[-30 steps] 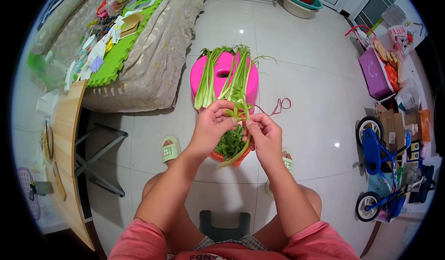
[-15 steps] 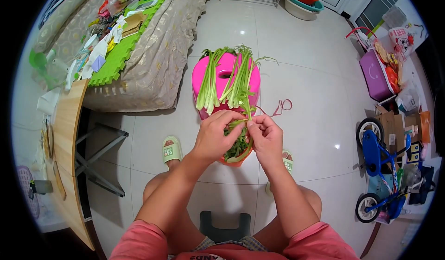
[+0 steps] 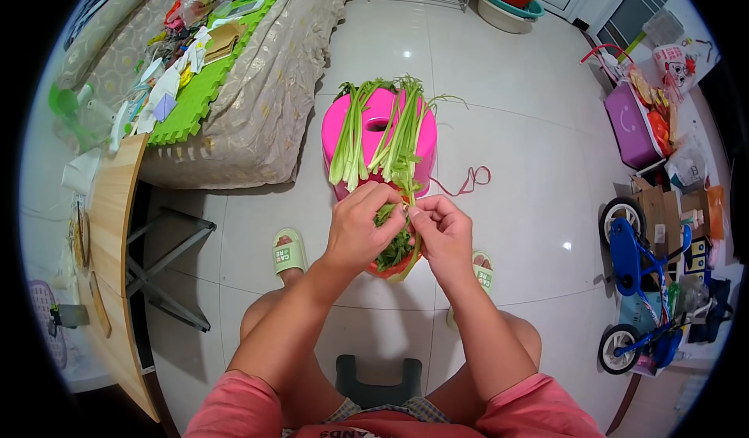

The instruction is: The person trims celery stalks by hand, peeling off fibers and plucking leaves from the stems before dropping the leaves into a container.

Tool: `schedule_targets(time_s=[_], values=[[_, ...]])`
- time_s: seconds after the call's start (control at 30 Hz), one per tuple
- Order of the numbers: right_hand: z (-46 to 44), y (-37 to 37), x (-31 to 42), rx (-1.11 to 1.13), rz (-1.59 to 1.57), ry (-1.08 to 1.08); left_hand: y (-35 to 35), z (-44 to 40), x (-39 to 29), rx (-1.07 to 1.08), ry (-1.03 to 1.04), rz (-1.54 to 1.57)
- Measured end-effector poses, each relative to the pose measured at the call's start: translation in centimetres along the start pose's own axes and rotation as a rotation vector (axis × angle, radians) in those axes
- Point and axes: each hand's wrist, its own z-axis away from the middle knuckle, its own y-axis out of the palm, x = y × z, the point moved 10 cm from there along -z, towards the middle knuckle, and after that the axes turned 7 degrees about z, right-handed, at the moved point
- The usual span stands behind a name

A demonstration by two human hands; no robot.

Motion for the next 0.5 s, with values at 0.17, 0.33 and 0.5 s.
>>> schedule_targets(time_s=[0.17,0.33,0.5], values=[[0.0,0.2,0.0,0.005,0.027,-0.018,-0.6,0.1,0.6,-0.074,-0.039,-0.075],[0.1,-1.2,0.3,-0.036,0.070,-0.017,-1.5,-0.5,3.6,0.040,-0.342,0.022],[-0.2,-1.6,0.2,-0.028,0.070,-0.042,0.9,1.0,4.4,0.244,-0.331,-0.056]])
